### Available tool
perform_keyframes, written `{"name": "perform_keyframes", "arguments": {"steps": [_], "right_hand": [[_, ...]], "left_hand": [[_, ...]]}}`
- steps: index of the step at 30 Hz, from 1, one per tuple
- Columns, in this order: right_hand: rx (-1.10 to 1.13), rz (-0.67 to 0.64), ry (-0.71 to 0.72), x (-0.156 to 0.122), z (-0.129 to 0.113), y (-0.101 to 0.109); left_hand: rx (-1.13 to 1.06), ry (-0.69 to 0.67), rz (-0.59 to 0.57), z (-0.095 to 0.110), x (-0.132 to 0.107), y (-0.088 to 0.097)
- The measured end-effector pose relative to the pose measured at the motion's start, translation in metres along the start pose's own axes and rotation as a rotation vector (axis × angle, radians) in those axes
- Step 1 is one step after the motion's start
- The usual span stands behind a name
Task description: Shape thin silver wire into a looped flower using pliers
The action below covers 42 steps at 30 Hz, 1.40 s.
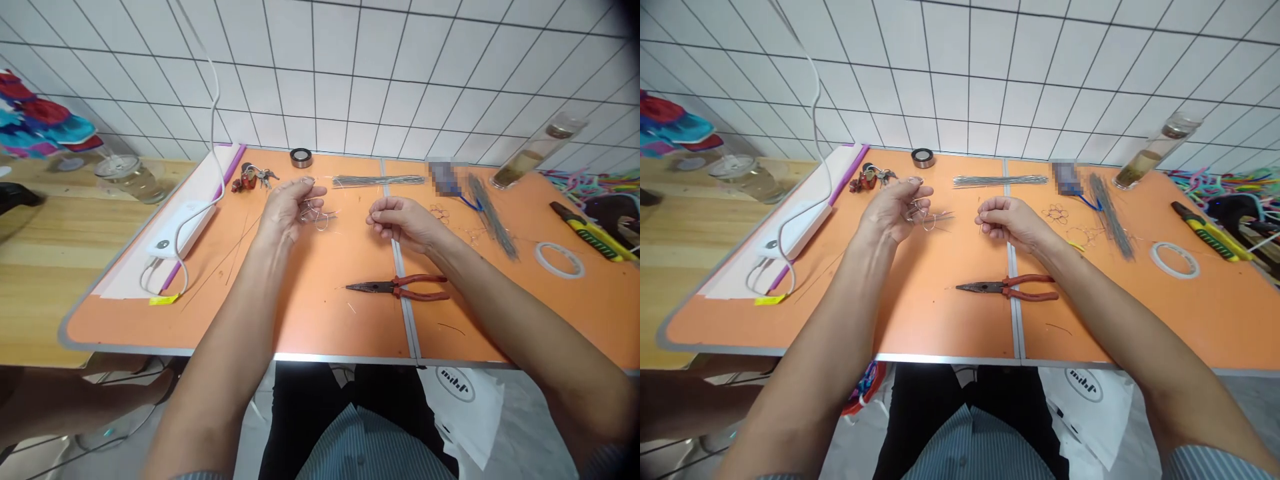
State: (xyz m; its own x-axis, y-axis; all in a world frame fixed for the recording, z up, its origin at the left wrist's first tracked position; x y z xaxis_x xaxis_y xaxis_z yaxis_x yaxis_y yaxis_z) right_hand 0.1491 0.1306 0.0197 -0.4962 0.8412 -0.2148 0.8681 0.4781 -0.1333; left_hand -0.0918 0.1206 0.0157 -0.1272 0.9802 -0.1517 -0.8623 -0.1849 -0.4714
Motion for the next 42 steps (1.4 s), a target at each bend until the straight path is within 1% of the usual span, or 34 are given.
{"name": "perform_keyframes", "arguments": {"steps": [3,5,7,9,13,16,19,24,29,33,36,39,42], "right_hand": [[-0.031,0.023,0.045,-0.018,-0.001,0.011],[-0.067,0.057,0.080,-0.028,0.000,0.022],[-0.106,0.094,0.112,-0.036,0.000,0.033],[-0.160,0.109,0.145,-0.041,-0.001,0.039],[-0.289,0.110,0.200,-0.050,-0.010,0.034],[-0.305,0.107,0.179,-0.054,-0.011,0.027],[-0.339,0.124,0.173,-0.056,-0.011,0.027],[-0.457,0.162,0.204,-0.057,-0.012,0.029],[-0.521,0.170,0.193,-0.052,-0.004,0.031],[-0.646,0.200,0.145,-0.049,0.004,0.034],[-0.745,0.144,0.132,-0.047,0.007,0.028],[-0.712,0.112,0.158,-0.046,0.008,0.025],[-0.632,0.161,0.144,-0.044,0.011,0.032]], "left_hand": [[0.064,0.054,-0.052,-0.013,-0.007,-0.014],[0.111,0.086,-0.104,-0.022,-0.013,-0.026],[0.157,0.116,-0.172,-0.031,-0.019,-0.038],[0.190,0.144,-0.215,-0.039,-0.025,-0.047],[0.245,0.218,-0.243,-0.052,-0.034,-0.057],[0.275,0.285,-0.295,-0.062,-0.040,-0.065],[0.298,0.329,-0.351,-0.071,-0.046,-0.072],[0.359,0.384,-0.405,-0.088,-0.053,-0.077],[0.372,0.414,-0.397,-0.096,-0.052,-0.074],[0.348,0.421,-0.380,-0.096,-0.050,-0.074],[0.322,0.407,-0.388,-0.094,-0.050,-0.076],[0.299,0.402,-0.404,-0.091,-0.050,-0.078],[0.263,0.385,-0.385,-0.085,-0.047,-0.075]]}}
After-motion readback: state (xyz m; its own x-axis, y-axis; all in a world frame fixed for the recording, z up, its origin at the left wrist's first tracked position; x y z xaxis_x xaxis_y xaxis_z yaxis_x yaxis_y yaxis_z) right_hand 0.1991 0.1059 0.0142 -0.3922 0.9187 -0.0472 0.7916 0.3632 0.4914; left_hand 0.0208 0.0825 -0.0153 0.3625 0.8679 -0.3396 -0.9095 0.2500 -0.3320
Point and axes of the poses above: each hand's wrist, its own x-axis towards the middle knuckle, its own y-axis out of the back of the hand, z = x × y, the point moved 9 cm from there along x, towards the middle knuckle, and after that the axes turned 6 degrees about -z, right-handed, at the moved point
